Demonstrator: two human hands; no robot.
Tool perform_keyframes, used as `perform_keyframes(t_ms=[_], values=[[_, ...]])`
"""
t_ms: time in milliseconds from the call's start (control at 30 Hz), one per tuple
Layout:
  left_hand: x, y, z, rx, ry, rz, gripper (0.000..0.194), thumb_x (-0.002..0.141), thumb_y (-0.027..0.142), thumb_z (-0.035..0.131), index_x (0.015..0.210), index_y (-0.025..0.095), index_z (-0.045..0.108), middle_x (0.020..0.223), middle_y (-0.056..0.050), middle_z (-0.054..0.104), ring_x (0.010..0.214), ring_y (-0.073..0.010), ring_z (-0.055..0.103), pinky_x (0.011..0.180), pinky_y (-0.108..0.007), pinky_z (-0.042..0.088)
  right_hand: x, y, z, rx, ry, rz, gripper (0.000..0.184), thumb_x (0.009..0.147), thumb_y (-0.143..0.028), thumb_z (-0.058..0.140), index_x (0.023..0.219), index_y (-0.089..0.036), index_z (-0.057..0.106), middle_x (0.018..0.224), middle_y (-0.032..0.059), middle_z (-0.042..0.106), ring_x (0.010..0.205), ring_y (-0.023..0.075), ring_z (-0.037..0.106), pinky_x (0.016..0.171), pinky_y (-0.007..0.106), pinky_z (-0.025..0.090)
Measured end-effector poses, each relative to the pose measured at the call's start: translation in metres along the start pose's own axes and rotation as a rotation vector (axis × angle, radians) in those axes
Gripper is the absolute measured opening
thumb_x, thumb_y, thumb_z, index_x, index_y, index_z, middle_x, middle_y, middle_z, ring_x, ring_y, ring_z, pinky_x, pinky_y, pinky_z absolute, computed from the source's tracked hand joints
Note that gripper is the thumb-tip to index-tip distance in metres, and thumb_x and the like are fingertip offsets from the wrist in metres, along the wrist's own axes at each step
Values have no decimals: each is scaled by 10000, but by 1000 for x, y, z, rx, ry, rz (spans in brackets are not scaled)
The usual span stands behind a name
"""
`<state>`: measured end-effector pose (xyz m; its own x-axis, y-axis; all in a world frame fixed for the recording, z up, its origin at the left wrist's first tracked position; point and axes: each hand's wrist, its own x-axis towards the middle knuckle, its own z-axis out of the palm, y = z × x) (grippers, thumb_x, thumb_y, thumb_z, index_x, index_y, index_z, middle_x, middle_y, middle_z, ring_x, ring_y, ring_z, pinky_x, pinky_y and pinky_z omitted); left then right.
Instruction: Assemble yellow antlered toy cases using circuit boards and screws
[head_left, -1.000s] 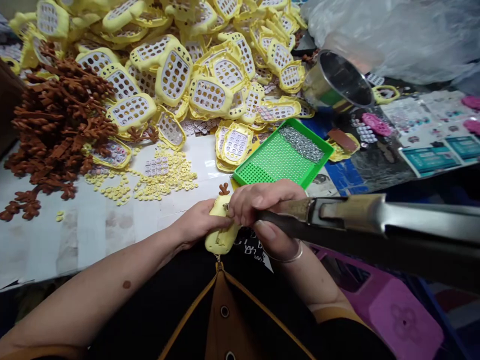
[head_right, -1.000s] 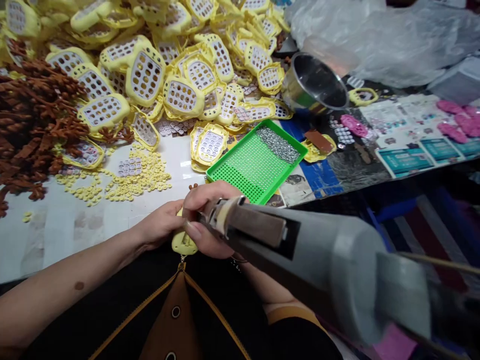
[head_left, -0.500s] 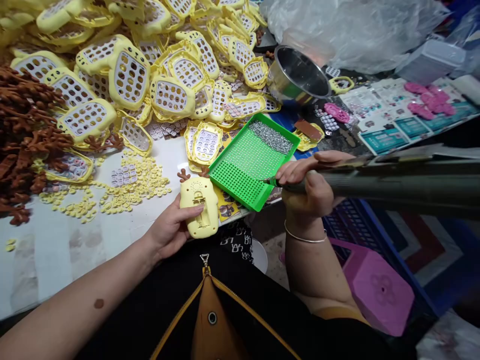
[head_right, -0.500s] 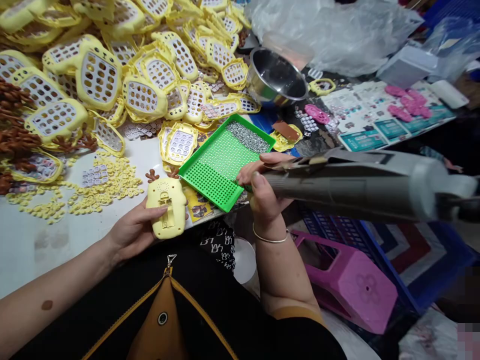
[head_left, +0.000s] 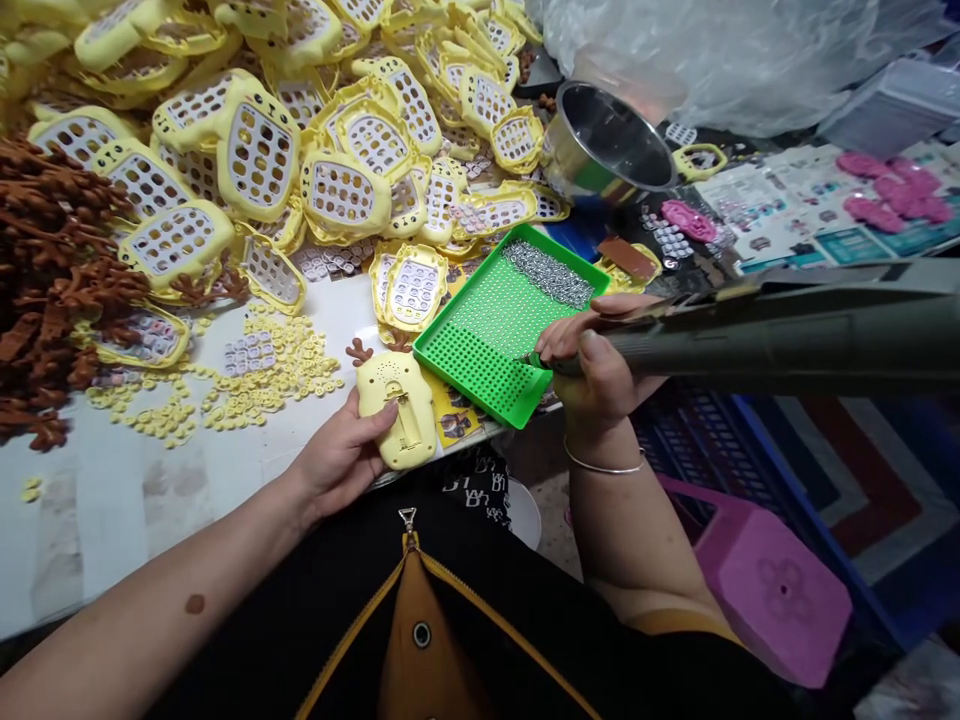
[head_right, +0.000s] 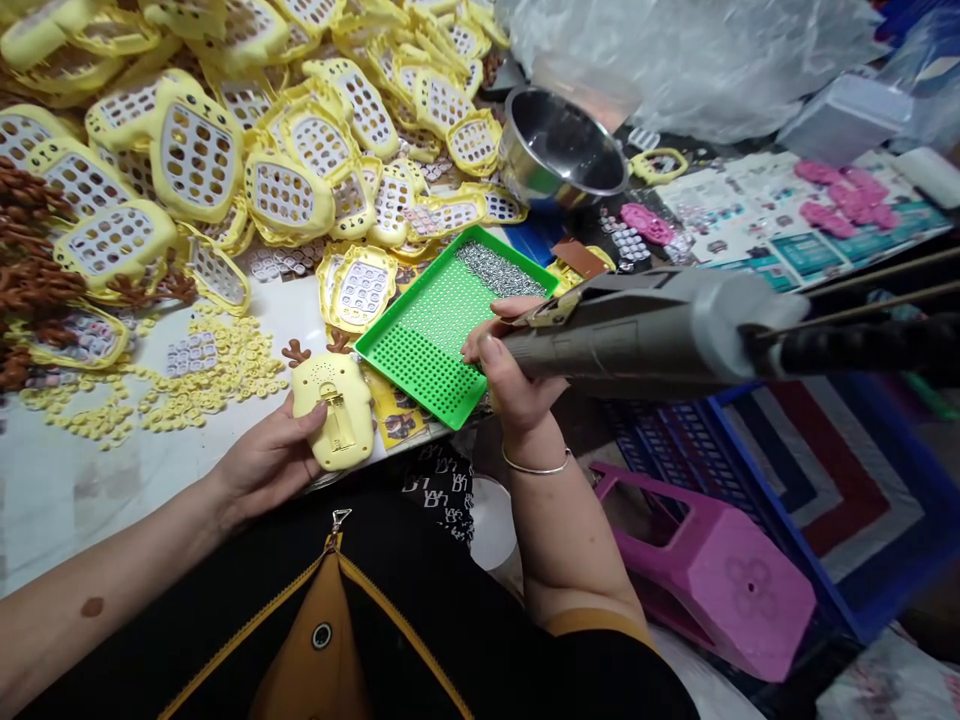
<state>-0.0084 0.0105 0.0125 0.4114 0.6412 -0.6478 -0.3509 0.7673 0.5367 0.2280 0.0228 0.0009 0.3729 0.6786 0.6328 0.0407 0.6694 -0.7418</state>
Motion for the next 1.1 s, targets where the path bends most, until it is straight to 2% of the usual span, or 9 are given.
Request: perform_keyframes(t_ms=[100, 233, 333, 400, 467, 633, 767, 933, 1100], values=[[-1, -1, 2, -13, 32, 28, 550, 822, 115, 637, 1320, 263, 455, 1192, -93, 670, 1001, -254, 690, 857, -462, 590, 1, -12, 6, -3, 18, -30, 182, 785, -299, 662, 966, -287, 639, 553, -70, 488, 429, 112, 486, 446, 271, 463], [0, -5, 4, -75, 78, 72, 530, 823, 110, 641, 1295, 283, 473, 1214, -80, 658, 1018, -241, 679, 899, -496, 564, -8, -45, 24, 60, 22, -21, 158, 802, -330, 650, 956, -302, 636, 547, -77, 456, 405, 107, 447, 439, 282, 467], [1, -9, 3, -107, 81, 92, 509, 816, 110, 654, 1268, 280, 492, 1215, -73, 655, 1019, -229, 673, 926, -496, 548, -24, -66, 38, 197, -133, 70, 203, 823, -287, 622, 1022, -252, 642, 568, -54, 511, 451, 125, 515, 463, 307, 501], [2, -11, 2, -112, 73, 105, 528, 812, 112, 661, 1275, 294, 485, 1226, -67, 650, 1030, -228, 669, 937, -499, 540, -35, -71, 44, 276, -256, 106, 265, 820, -253, 612, 1084, -230, 626, 593, -43, 543, 492, 136, 562, 489, 321, 519], [2, -12, 1, -107, 55, 119, 563, 806, 118, 673, 1292, 316, 470, 1239, -59, 643, 1051, -230, 662, 944, -501, 536, -43, -70, 48, 313, -308, 135, 298, 814, -240, 609, 1112, -234, 611, 610, -44, 551, 513, 136, 576, 509, 323, 523], [1, -13, -1, -84, 27, 124, 567, 800, 143, 686, 1293, 313, 463, 1242, -65, 638, 1054, -241, 660, 919, -495, 552, -51, -62, 54, 362, -291, 183, 289, 807, -225, 618, 1096, -235, 605, 615, -47, 547, 525, 134, 567, 530, 324, 516], [2, -12, 0, -68, 38, 116, 528, 813, 162, 675, 1277, 304, 467, 1223, -68, 646, 1034, -246, 668, 891, -483, 569, -50, -57, 58, 389, -328, 212, 210, 801, -212, 634, 1010, -234, 631, 598, -43, 548, 510, 132, 558, 509, 313, 510], [1, -11, 2, -35, 51, 95, 505, 804, 172, 689, 1248, 292, 480, 1188, -70, 658, 991, -241, 683, 866, -477, 580, -47, -54, 62, 404, -382, 200, 125, 792, -229, 644, 914, -225, 618, 569, -52, 528, 467, 116, 533, 470, 285, 503], [1, -10, 1, -18, 38, 79, 548, 774, 146, 711, 1250, 282, 474, 1163, -73, 667, 953, -244, 695, 850, -495, 583, -48, -54, 63, 415, -431, 182, 120, 787, -228, 641, 903, -218, 611, 559, -49, 536, 471, 122, 545, 484, 299, 516]])
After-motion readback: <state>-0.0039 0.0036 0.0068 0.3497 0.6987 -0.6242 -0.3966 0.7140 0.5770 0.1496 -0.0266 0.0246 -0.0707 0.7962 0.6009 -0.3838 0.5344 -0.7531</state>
